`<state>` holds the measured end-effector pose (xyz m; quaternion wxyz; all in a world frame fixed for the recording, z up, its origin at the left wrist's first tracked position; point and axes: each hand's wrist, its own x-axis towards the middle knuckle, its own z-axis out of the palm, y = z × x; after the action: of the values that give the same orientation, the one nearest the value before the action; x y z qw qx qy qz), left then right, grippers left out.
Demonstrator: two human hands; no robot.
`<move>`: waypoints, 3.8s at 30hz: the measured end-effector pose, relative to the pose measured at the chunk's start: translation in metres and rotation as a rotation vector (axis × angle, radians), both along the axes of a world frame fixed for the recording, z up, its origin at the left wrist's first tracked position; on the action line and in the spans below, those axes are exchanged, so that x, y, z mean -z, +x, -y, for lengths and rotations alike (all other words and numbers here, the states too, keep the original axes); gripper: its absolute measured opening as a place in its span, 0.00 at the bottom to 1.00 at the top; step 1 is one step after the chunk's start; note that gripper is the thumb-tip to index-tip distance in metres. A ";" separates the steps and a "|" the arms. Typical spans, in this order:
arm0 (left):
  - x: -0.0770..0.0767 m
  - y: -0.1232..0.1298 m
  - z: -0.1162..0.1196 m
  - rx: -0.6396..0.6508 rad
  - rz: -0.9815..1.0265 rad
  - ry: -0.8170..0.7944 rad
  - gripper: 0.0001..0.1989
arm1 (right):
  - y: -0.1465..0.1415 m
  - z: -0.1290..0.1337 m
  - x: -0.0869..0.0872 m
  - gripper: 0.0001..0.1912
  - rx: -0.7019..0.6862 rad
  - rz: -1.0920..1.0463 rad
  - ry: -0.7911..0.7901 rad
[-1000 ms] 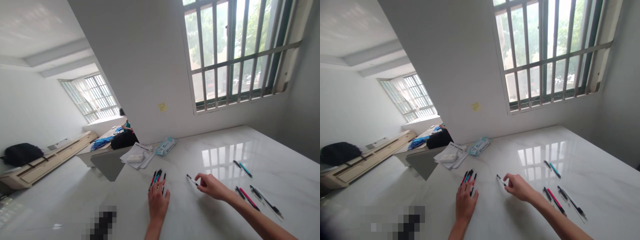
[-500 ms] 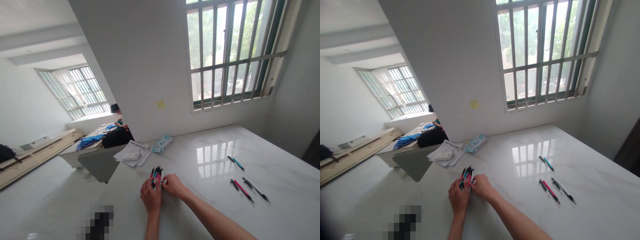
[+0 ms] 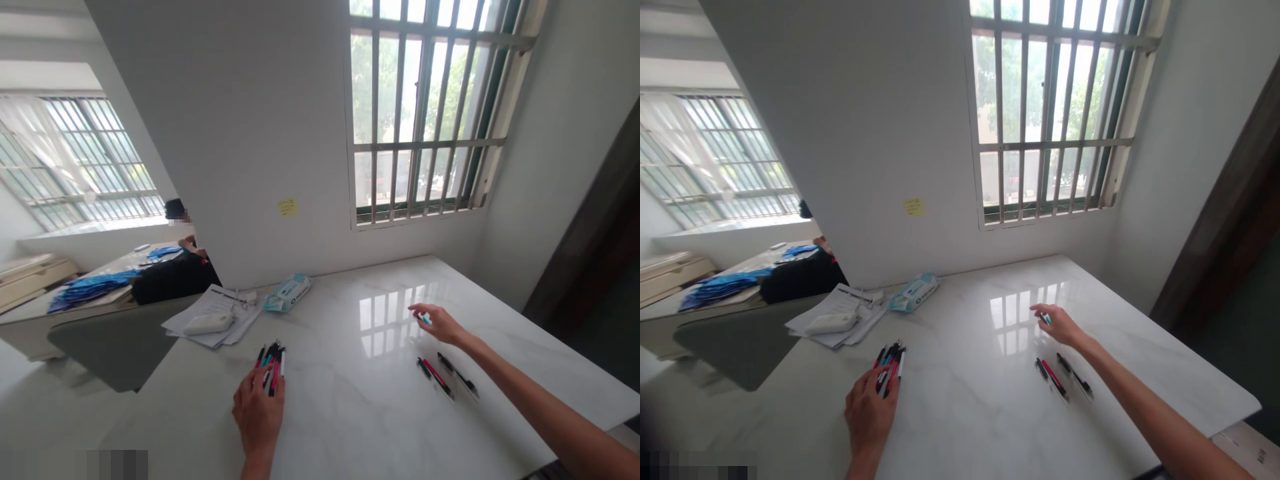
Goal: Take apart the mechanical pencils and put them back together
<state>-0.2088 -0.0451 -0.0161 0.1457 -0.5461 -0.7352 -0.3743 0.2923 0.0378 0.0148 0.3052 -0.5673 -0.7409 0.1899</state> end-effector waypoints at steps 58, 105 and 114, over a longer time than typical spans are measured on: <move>-0.002 0.183 -0.008 0.718 0.911 -0.239 0.12 | 0.010 -0.045 0.032 0.11 0.165 0.215 -0.039; 0.001 0.165 -0.022 0.808 0.933 -0.284 0.15 | -0.121 0.031 0.031 0.10 -0.244 -0.662 -0.356; 0.007 0.163 -0.023 0.594 1.010 -0.117 0.18 | -0.132 0.043 0.030 0.12 -0.210 -0.374 -0.114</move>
<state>-0.0460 -0.0216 -0.0230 -0.3639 -0.4900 -0.5483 -0.5717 0.1603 -0.0049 -0.0150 0.3833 -0.4580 -0.7145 0.3644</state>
